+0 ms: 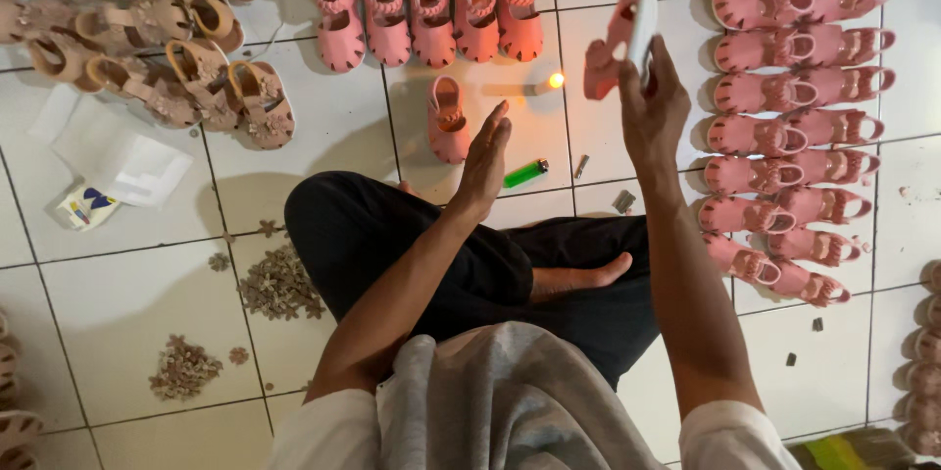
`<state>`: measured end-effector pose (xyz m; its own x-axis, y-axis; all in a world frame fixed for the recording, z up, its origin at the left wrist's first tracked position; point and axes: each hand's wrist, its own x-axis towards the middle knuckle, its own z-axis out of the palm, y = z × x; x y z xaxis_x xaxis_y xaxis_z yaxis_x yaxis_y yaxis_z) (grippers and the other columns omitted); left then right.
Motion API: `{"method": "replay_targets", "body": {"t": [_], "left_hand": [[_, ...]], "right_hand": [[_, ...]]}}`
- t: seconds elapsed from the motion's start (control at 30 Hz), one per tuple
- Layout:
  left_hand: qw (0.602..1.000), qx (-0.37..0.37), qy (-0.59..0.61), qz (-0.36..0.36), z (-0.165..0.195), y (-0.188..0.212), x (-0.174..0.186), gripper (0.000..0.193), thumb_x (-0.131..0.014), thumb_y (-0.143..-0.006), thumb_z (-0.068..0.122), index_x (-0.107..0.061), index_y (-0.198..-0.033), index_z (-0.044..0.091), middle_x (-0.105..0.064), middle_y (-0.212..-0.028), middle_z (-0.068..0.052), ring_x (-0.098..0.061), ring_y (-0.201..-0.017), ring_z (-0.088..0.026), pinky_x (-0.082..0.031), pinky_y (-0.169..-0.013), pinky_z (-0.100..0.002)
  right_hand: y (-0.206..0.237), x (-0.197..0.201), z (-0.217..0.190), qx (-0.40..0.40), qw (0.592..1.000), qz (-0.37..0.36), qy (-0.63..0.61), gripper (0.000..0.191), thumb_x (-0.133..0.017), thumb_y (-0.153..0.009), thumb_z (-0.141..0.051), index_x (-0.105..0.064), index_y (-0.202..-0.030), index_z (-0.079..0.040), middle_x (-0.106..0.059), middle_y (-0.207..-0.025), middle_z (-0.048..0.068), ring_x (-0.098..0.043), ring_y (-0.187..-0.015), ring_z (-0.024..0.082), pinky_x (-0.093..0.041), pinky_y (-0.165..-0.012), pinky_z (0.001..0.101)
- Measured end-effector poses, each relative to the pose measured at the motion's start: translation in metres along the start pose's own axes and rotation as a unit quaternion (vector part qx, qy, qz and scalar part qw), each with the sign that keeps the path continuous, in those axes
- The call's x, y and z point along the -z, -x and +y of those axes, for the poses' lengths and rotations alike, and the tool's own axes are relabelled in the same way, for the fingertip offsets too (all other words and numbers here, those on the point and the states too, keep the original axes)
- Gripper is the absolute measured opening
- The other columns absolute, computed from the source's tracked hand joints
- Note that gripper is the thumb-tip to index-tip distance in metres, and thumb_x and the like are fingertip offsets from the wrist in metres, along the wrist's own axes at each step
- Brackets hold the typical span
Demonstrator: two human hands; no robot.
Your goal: The person sits on the floor and holds pink children's sandals one at a time, passing their edges over the flame of a lit candle and using a lighter to melt and smooth rough edges. They rotate each sandal to treat different areas, then place the finished sandal into rows of completed sandals on the floor.
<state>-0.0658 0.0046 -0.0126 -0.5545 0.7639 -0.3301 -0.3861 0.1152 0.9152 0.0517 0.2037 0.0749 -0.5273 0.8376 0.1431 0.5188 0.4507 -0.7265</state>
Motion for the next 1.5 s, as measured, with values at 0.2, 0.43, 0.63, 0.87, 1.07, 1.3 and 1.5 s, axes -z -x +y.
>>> {"method": "replay_targets", "body": {"t": [0.2,0.43,0.63,0.87,1.07,1.3,1.5], "left_hand": [[0.999,0.027,0.025,0.000,0.007,-0.008,0.007,0.072,-0.039,-0.106,0.054,-0.030,-0.161,0.010,-0.031,-0.167,-0.015,-0.028,-0.156,-0.027,-0.022,-0.125,-0.039],[0.999,0.026,0.024,-0.007,-0.002,-0.007,0.014,0.073,-0.038,-0.105,0.056,-0.032,-0.161,0.009,-0.031,-0.168,-0.016,-0.026,-0.157,-0.028,-0.019,-0.125,-0.040],[0.999,0.035,0.015,-0.006,-0.003,-0.007,0.020,0.071,-0.037,-0.106,0.054,-0.032,-0.161,0.010,-0.032,-0.167,-0.016,-0.027,-0.155,-0.027,-0.021,-0.124,-0.040],[1.000,0.023,0.021,0.000,-0.009,-0.004,0.020,0.069,-0.038,-0.107,0.052,-0.034,-0.160,0.008,-0.035,-0.166,-0.016,-0.032,-0.154,-0.027,-0.022,-0.124,-0.039],[0.999,-0.008,0.047,-0.002,0.009,-0.007,0.019,0.068,-0.043,-0.107,0.050,-0.034,-0.160,0.007,-0.038,-0.163,-0.017,-0.035,-0.151,-0.027,-0.028,-0.122,-0.039],[0.989,-0.085,0.018,-0.123,0.034,-0.005,0.011,0.066,-0.051,-0.107,0.048,-0.040,-0.156,0.004,-0.056,-0.144,-0.015,-0.055,-0.130,-0.021,-0.044,-0.110,-0.034],[0.974,0.059,0.159,-0.152,0.013,0.024,-0.040,0.050,-0.037,-0.111,0.044,-0.062,-0.121,0.002,-0.070,-0.105,-0.008,-0.068,-0.089,-0.014,-0.059,-0.077,-0.031]], "right_hand": [[-0.018,-0.029,0.006,0.057,0.997,-0.025,0.032,0.057,-0.067,-0.104,-0.028,-0.055,-0.145,0.010,-0.066,-0.087,0.020,-0.059,-0.069,0.022,-0.049,-0.064,0.0373],[-0.001,-0.034,0.013,0.100,0.994,-0.015,0.051,0.057,-0.071,-0.106,-0.027,-0.055,-0.147,0.009,-0.072,-0.111,0.022,-0.064,-0.081,0.022,-0.053,-0.072,0.0367],[-0.013,-0.046,0.011,0.080,0.994,-0.026,0.071,0.058,-0.073,-0.102,-0.025,-0.055,-0.145,0.009,-0.071,-0.106,0.021,-0.064,-0.076,0.023,-0.053,-0.069,0.0376],[-0.003,-0.048,0.012,0.147,0.985,-0.014,0.089,0.057,-0.075,-0.104,-0.023,-0.054,-0.146,0.009,-0.070,-0.114,0.023,-0.069,-0.086,0.025,-0.057,-0.074,0.0362],[0.010,-0.009,-0.033,0.021,0.993,-0.084,0.078,0.051,-0.072,-0.101,-0.027,-0.065,-0.140,0.005,-0.066,-0.092,0.022,-0.060,-0.078,0.026,-0.050,-0.069,0.0376],[0.055,0.044,-0.033,-0.188,0.928,-0.269,-0.174,0.060,-0.050,-0.107,-0.048,-0.071,-0.124,0.006,-0.071,-0.094,0.008,-0.065,-0.088,0.015,-0.057,-0.086,0.0334],[0.119,0.021,0.029,0.021,0.926,-0.204,-0.318,0.064,-0.040,-0.115,-0.049,-0.050,-0.149,0.004,-0.059,-0.144,0.017,-0.056,-0.133,0.029,-0.045,-0.116,0.0452]]}}
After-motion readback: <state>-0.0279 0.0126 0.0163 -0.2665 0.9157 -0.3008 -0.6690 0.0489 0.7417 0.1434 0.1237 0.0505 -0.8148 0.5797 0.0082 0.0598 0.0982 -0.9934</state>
